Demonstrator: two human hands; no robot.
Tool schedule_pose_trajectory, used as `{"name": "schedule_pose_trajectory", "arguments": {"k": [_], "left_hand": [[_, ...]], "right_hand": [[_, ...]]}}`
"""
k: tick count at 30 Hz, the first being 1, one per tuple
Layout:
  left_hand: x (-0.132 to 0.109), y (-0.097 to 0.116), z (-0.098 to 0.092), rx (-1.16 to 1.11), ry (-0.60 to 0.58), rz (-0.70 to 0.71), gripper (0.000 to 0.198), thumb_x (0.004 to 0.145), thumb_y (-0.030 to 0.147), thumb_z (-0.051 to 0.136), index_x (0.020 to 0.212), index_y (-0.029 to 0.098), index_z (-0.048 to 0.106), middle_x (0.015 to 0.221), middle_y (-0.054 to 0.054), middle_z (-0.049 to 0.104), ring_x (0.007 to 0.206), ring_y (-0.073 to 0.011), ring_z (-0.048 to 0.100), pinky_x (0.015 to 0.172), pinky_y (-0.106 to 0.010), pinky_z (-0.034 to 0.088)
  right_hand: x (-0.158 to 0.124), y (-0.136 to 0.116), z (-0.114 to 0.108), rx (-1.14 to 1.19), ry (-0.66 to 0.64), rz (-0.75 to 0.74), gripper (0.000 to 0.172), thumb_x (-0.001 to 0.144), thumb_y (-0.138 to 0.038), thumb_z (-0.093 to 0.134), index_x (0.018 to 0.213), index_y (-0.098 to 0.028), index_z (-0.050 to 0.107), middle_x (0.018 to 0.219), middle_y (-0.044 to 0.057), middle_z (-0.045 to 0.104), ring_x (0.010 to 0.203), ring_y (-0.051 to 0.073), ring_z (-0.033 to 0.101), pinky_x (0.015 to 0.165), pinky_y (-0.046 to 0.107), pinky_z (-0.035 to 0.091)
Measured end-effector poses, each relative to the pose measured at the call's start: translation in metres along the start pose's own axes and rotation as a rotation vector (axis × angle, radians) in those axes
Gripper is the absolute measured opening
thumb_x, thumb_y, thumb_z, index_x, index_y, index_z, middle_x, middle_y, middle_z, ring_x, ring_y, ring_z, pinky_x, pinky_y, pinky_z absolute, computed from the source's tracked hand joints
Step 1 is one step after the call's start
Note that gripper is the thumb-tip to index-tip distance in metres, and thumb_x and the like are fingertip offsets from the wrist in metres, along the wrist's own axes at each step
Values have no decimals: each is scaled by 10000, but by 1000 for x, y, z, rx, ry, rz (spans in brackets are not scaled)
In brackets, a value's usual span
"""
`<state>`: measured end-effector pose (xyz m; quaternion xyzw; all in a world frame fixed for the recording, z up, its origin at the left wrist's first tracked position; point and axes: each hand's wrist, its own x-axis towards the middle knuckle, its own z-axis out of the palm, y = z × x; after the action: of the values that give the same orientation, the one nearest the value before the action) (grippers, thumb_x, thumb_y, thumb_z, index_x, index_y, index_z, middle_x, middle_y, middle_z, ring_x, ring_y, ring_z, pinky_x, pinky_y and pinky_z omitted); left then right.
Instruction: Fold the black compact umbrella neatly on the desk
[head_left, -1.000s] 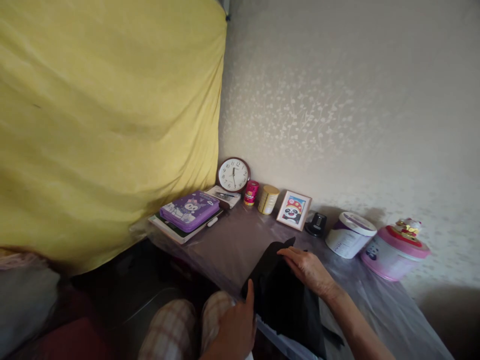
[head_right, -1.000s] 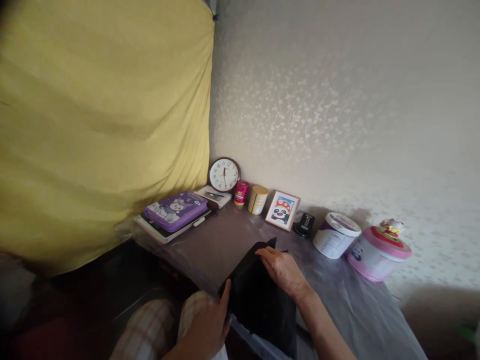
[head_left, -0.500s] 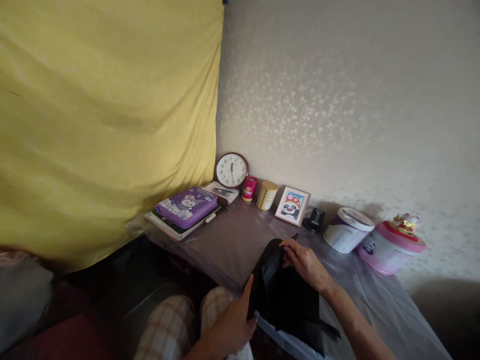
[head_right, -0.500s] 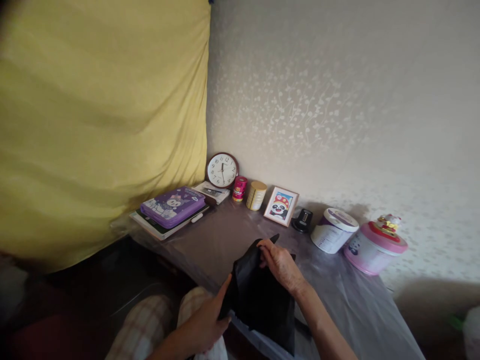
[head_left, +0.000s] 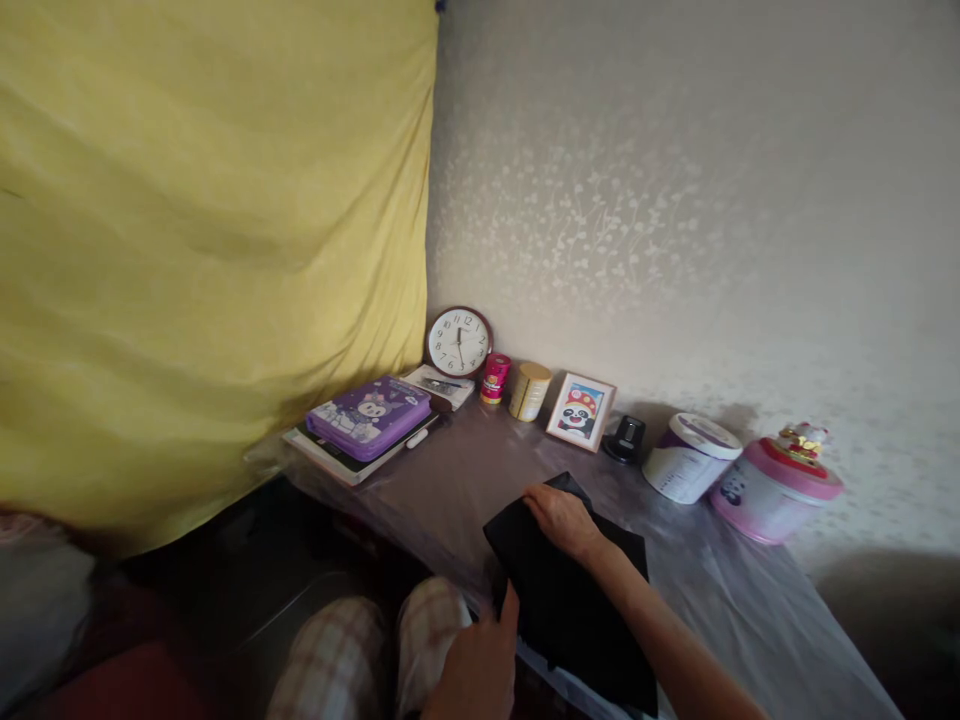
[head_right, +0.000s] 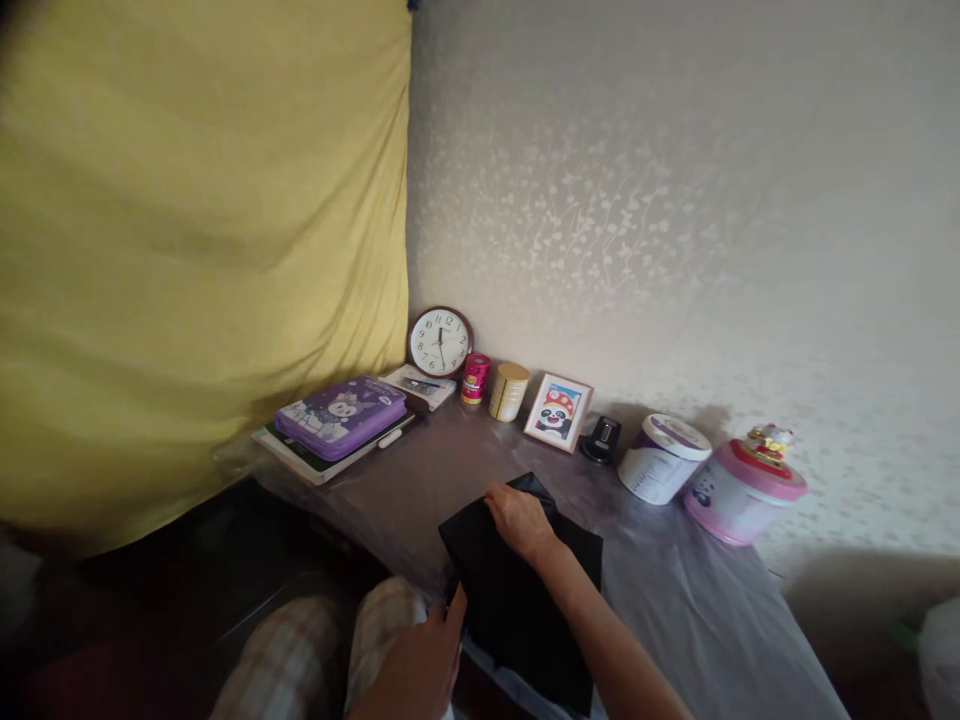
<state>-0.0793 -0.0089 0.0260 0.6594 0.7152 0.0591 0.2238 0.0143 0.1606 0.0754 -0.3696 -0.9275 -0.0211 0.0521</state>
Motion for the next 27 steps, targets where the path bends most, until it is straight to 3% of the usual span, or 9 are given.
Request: {"name": "schedule_pose_trajectory", "arguments": {"k": [7,10,12,14,20,27], "left_hand": [[2,-2,10,-96,79,-62,872,744,16,469,1410,145,-80,1162,-145,597,818,-226,658,593,-269,429],[-3,-2,5,-129,41,-77,892,756,46,484,1386,123,-143,996,-114,674,801,-233,656,598,-272,420],[-6,-1,-1,-121,39,-42,909,762,54,489,1378,166,-170,1063,-116,647,823,-230,652,619,-273,424],[-7,0,-6,-81,30,0,887,780,52,466,1380,245,-159,1126,-112,610,835,-228,652,632,-279,431],[-2,4,-3,71,-9,10,836,814,33,423,1363,434,-64,1048,-87,620,811,-241,666,608,-291,450],[0,2,13,106,71,7,796,828,54,443,1364,453,12,992,-79,639,762,-228,673,558,-262,441]], "right_hand": [[-2,-1,6,-52,33,-13,223,927,-239,350,932,-201,570,903,44,657,859,164,627,703,221,417],[-2,-3,6,-62,36,-16,223,928,-245,350,925,-203,570,910,42,658,854,161,628,691,216,416],[-2,-5,7,-74,34,-16,230,931,-255,348,920,-201,572,901,43,659,842,162,630,679,216,417],[-2,-6,7,-87,33,-18,238,933,-260,345,916,-196,574,887,46,659,824,161,631,669,218,417],[-1,-8,6,-100,34,-33,239,936,-254,349,907,-190,577,880,43,659,810,151,628,676,214,413],[-1,-10,7,-104,55,-73,243,935,-245,356,878,-184,584,873,50,659,788,144,628,657,209,406]]}}
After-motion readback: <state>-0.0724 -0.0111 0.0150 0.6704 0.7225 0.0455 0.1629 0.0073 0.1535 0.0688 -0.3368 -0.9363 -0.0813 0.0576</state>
